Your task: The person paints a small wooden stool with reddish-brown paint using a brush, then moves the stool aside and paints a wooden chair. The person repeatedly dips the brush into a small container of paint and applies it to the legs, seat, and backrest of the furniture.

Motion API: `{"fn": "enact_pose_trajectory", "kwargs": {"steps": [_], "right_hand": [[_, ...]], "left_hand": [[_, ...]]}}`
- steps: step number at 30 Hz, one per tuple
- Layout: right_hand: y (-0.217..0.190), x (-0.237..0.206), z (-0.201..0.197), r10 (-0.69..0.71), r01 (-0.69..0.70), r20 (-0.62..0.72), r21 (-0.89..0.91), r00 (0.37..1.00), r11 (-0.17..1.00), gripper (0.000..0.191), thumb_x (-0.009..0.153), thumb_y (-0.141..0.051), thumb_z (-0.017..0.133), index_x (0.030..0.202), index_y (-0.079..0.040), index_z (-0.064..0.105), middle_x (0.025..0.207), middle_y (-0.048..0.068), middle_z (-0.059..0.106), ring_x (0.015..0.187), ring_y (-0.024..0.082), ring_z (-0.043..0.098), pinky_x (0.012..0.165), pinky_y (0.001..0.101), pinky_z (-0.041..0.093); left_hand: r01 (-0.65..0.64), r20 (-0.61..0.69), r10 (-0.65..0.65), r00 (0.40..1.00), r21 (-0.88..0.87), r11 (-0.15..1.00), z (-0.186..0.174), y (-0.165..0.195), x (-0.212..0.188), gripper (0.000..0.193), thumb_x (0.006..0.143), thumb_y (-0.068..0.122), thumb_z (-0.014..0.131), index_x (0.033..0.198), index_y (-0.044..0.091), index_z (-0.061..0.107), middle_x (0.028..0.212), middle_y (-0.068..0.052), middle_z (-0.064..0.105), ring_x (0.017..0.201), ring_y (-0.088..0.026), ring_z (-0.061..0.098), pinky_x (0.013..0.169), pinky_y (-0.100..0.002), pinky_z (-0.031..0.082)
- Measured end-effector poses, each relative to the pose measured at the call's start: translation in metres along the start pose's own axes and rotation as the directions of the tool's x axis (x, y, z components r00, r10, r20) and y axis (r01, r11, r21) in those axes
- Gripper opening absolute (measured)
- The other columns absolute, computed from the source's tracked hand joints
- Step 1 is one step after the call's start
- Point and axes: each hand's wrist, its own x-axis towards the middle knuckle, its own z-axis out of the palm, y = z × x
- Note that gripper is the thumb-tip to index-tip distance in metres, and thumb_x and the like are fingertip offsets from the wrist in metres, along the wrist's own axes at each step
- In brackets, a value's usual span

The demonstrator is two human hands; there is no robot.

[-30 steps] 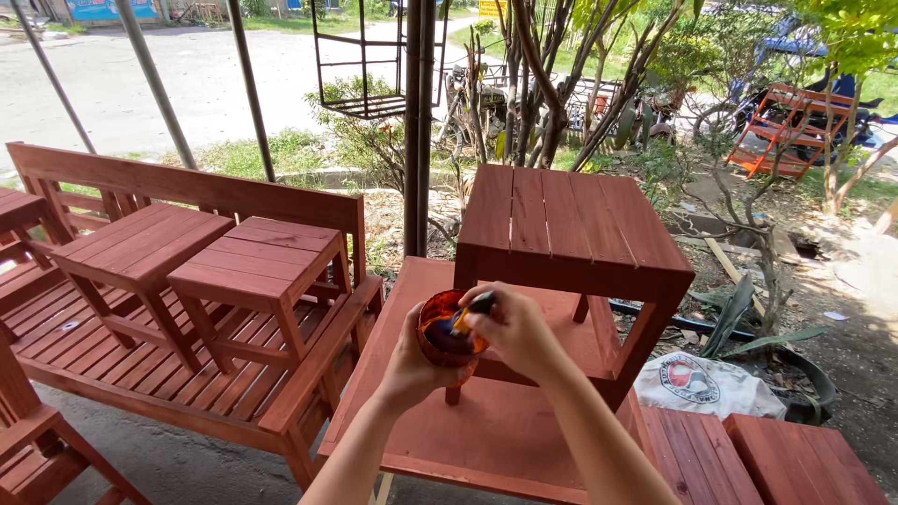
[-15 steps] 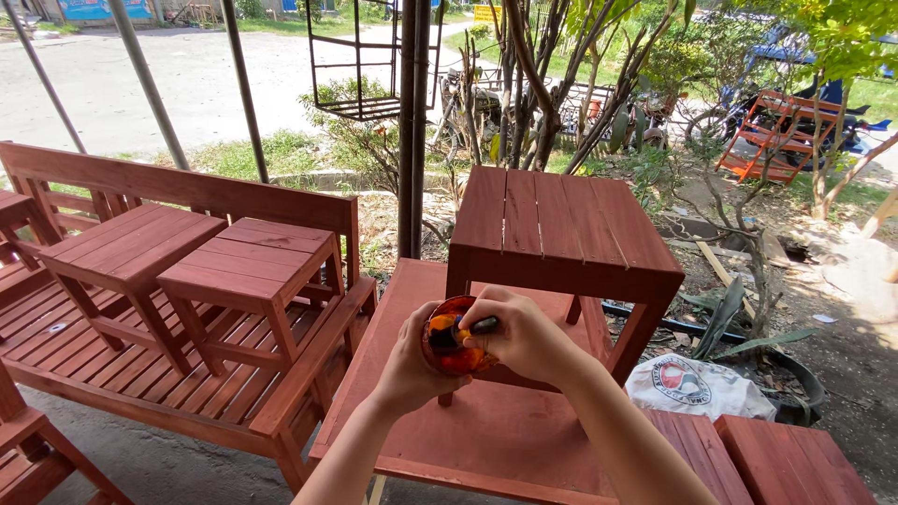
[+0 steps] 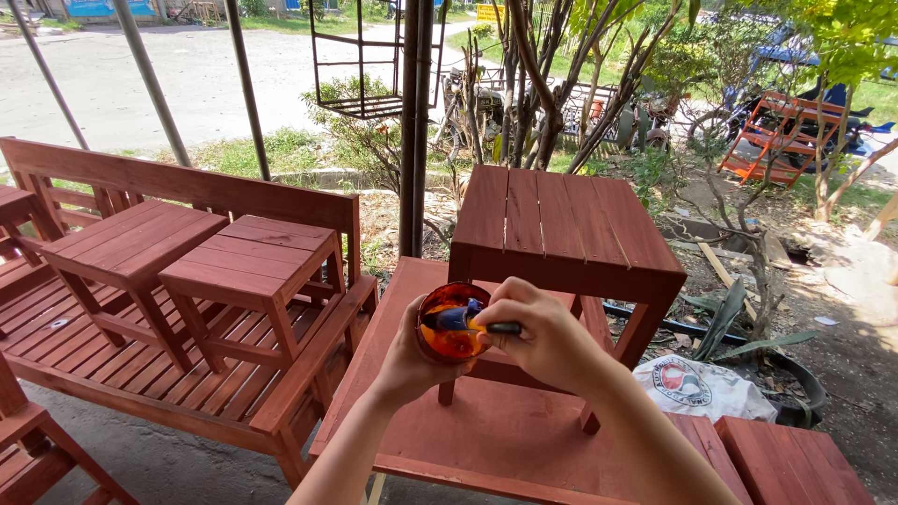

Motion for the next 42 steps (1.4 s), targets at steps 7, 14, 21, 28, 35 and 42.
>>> {"fn": "enact_pose_trajectory", "kwargs": {"steps": [7,14,21,28,35,42], "right_hand": [[0.012,-0.02,0.03,-0.134,0.125,-0.063,-0.139,0.989,0.982,0.027,0.083,-0.001,0.079,0.107,-0.01,0.071,0.104,0.006,0.06,0.089,0.023,0.068,0.072,0.0369,0.058],[0.018,-0.024,0.038,-0.19,0.171,-0.141,-0.14,0.972,0.975,0.027,0.084,0.001,0.076,0.108,-0.007,0.067,0.109,0.008,0.061,0.096,0.026,0.069,0.076,0.0365,0.058],[0.015,-0.011,0.039,0.163,-0.143,-0.265,0.093,0.95,0.985,0.019,0.085,-0.009,0.082,0.095,-0.004,0.068,0.091,0.005,0.07,0.082,0.016,0.07,0.071,0.0291,0.059],[0.018,-0.014,0.044,0.356,-0.281,-0.27,0.281,0.895,0.918,0.012,0.089,-0.009,0.078,0.092,-0.002,0.069,0.084,0.006,0.071,0.073,0.013,0.067,0.065,0.0266,0.058],[0.048,-0.016,0.051,0.655,-0.231,-0.221,0.816,0.722,0.53,0.011,0.093,-0.009,0.069,0.086,-0.003,0.063,0.078,0.011,0.07,0.063,0.018,0.072,0.055,0.0307,0.061],[0.087,-0.031,0.058,0.855,-0.148,-0.065,0.975,0.515,0.163,0.025,0.096,-0.018,0.067,0.075,-0.011,0.055,0.072,0.009,0.066,0.056,0.02,0.067,0.05,0.0318,0.056]], "left_hand": [[0.023,-0.026,-0.027,0.999,-0.158,0.987,-0.008,0.003,0.007,0.096,0.064,0.007,0.093,0.141,0.014,0.036,0.13,-0.008,0.064,0.121,-0.021,0.066,0.1,-0.037,0.061],[-0.009,-0.057,-0.003,0.998,-0.21,0.978,-0.005,-0.008,0.003,0.096,0.063,0.004,0.092,0.141,0.012,0.037,0.13,-0.009,0.062,0.121,-0.021,0.064,0.1,-0.037,0.061],[-0.107,-0.08,0.148,0.986,0.378,0.92,-0.01,-0.015,0.003,0.108,0.052,0.015,0.102,0.141,0.011,0.041,0.134,-0.015,0.057,0.129,-0.032,0.053,0.108,-0.044,0.048],[-0.108,-0.038,0.139,0.99,0.437,0.893,-0.023,-0.015,0.012,0.115,0.054,0.021,0.102,0.147,0.01,0.035,0.141,-0.017,0.051,0.135,-0.035,0.05,0.112,-0.043,0.045],[-0.008,-0.074,0.033,0.997,0.323,0.946,-0.022,-0.005,0.008,0.12,0.053,0.02,0.102,0.15,0.011,0.032,0.144,-0.014,0.05,0.137,-0.029,0.05,0.113,-0.04,0.046],[0.007,0.006,-0.008,1.0,0.155,0.988,-0.022,0.007,0.006,0.115,0.056,0.021,0.1,0.149,0.013,0.034,0.144,-0.011,0.055,0.137,-0.024,0.054,0.115,-0.038,0.047]]}}
